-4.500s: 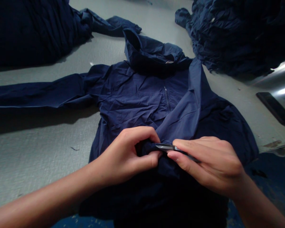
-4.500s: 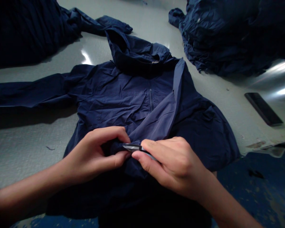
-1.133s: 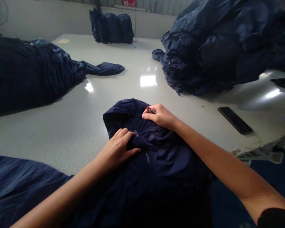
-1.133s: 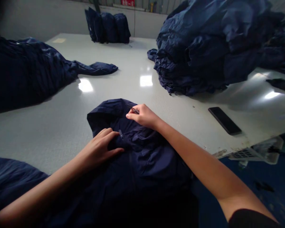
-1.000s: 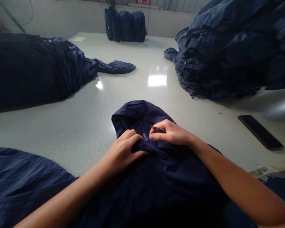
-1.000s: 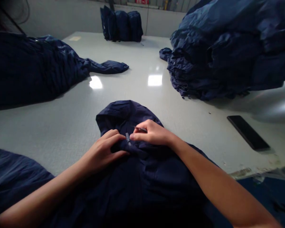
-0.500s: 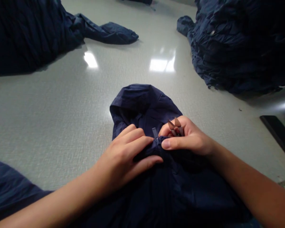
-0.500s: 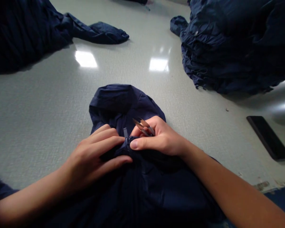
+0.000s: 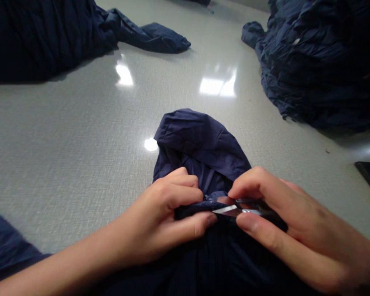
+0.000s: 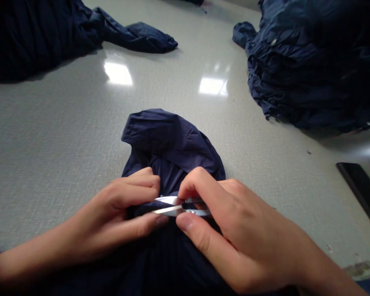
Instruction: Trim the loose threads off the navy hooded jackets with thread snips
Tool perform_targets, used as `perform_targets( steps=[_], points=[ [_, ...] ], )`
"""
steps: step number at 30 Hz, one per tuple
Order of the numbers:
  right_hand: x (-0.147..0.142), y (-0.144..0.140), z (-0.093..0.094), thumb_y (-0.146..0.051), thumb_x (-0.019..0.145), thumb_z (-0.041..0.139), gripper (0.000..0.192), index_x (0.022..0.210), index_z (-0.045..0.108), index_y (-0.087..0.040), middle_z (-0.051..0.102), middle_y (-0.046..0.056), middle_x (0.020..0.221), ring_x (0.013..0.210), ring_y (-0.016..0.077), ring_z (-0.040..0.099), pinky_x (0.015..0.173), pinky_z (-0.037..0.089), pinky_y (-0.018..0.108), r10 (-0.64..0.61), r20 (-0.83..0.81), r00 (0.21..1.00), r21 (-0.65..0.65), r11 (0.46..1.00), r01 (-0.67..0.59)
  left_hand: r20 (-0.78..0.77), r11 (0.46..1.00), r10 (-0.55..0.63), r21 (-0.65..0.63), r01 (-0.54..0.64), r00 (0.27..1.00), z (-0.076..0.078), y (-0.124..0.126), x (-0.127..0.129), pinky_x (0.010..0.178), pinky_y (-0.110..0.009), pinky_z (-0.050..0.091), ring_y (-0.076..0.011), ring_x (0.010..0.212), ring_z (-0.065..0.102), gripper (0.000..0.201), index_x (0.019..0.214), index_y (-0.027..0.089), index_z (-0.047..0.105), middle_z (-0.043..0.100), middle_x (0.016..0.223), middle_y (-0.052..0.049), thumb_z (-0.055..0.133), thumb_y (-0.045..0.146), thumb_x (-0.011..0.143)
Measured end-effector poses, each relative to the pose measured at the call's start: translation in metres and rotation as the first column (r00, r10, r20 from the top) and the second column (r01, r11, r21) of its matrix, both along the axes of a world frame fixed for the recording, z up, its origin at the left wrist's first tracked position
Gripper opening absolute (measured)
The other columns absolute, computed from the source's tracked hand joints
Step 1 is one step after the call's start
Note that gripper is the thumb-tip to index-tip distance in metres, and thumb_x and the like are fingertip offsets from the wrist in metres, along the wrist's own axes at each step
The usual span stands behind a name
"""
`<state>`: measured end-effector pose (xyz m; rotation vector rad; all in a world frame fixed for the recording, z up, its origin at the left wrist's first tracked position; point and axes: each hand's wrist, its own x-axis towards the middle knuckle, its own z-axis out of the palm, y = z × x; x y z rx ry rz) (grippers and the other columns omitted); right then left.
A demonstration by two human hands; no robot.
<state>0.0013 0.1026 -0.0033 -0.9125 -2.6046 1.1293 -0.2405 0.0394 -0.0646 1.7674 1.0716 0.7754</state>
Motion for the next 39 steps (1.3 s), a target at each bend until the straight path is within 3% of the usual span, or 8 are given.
perform_targets(
  steps=[6, 9, 16, 25, 33, 39],
  points=[
    [-0.005, 0.004, -0.007, -0.023, 0.093, 0.065, 0.011, 0.104, 0.062, -0.024, 0.076, 0.000, 0.084, 0.059, 0.0149, 0.066, 0.049, 0.043, 0.025, 0.028, 0.037, 0.999, 0.048, 0.998, -0.029, 0.079, 0.996, -0.021, -0.081, 0.027, 0.997, 0.002, 0.000, -0.001, 0.072, -0.029, 0.036, -0.0119, 0.078, 0.051, 0.034, 0.070, 0.017, 0.054, 0.052, 0.072, 0.004, 0.066, 0.026, 0.101],
    [-0.006, 0.002, -0.010, -0.019, 0.088, 0.067, 0.017, 0.104, 0.066, -0.026, 0.077, -0.003, 0.082, 0.059, 0.0135, 0.066, 0.051, 0.045, 0.023, 0.004, -0.002, 1.000, 0.095, 0.996, -0.004, 0.082, 0.994, -0.019, -0.105, 0.027, 0.996, 0.001, -0.001, -0.001, 0.074, -0.030, 0.038, -0.0135, 0.083, 0.053, 0.029, 0.074, 0.018, 0.057, 0.055, 0.076, 0.003, 0.067, 0.027, 0.100],
    [-0.008, -0.001, -0.015, -0.021, 0.088, 0.069, 0.010, 0.096, 0.066, -0.025, 0.077, -0.002, 0.079, 0.065, 0.0150, 0.071, 0.063, 0.053, 0.024, -0.005, -0.092, 0.996, 0.145, 0.989, 0.018, 0.094, 0.995, -0.005, -0.101, 0.014, 0.996, 0.000, 0.000, 0.002, 0.073, -0.031, 0.036, -0.0136, 0.081, 0.050, 0.027, 0.072, 0.018, 0.055, 0.053, 0.075, 0.004, 0.067, 0.021, 0.095],
    [-0.009, 0.000, -0.020, -0.024, 0.094, 0.068, 0.006, 0.100, 0.066, -0.023, 0.073, -0.005, 0.078, 0.062, 0.0112, 0.067, 0.060, 0.046, 0.022, 0.068, -0.116, 0.991, 0.175, 0.983, -0.047, 0.098, 0.993, -0.035, -0.105, 0.045, 0.995, 0.002, 0.001, 0.002, 0.076, -0.030, 0.037, -0.0129, 0.082, 0.049, 0.024, 0.072, 0.018, 0.052, 0.052, 0.077, 0.005, 0.065, 0.014, 0.092],
    [-0.011, -0.001, -0.017, -0.023, 0.093, 0.069, 0.005, 0.096, 0.067, -0.023, 0.073, -0.004, 0.077, 0.064, 0.0120, 0.067, 0.065, 0.048, 0.022, 0.040, -0.127, 0.991, 0.169, 0.986, -0.018, 0.110, 0.989, -0.045, -0.134, 0.060, 0.993, 0.002, 0.001, 0.002, 0.075, -0.028, 0.038, -0.0126, 0.083, 0.050, 0.022, 0.074, 0.018, 0.054, 0.052, 0.078, 0.005, 0.067, 0.011, 0.090],
    [-0.010, -0.001, -0.016, -0.025, 0.092, 0.069, 0.002, 0.094, 0.068, -0.024, 0.075, -0.002, 0.076, 0.060, 0.0135, 0.065, 0.058, 0.045, 0.025, 0.027, -0.082, 0.996, 0.158, 0.987, -0.014, 0.116, 0.988, -0.093, -0.108, 0.106, 0.989, 0.003, 0.002, 0.001, 0.076, -0.027, 0.038, -0.0125, 0.083, 0.050, 0.020, 0.075, 0.019, 0.055, 0.052, 0.078, 0.005, 0.067, 0.008, 0.088]
  ],
)
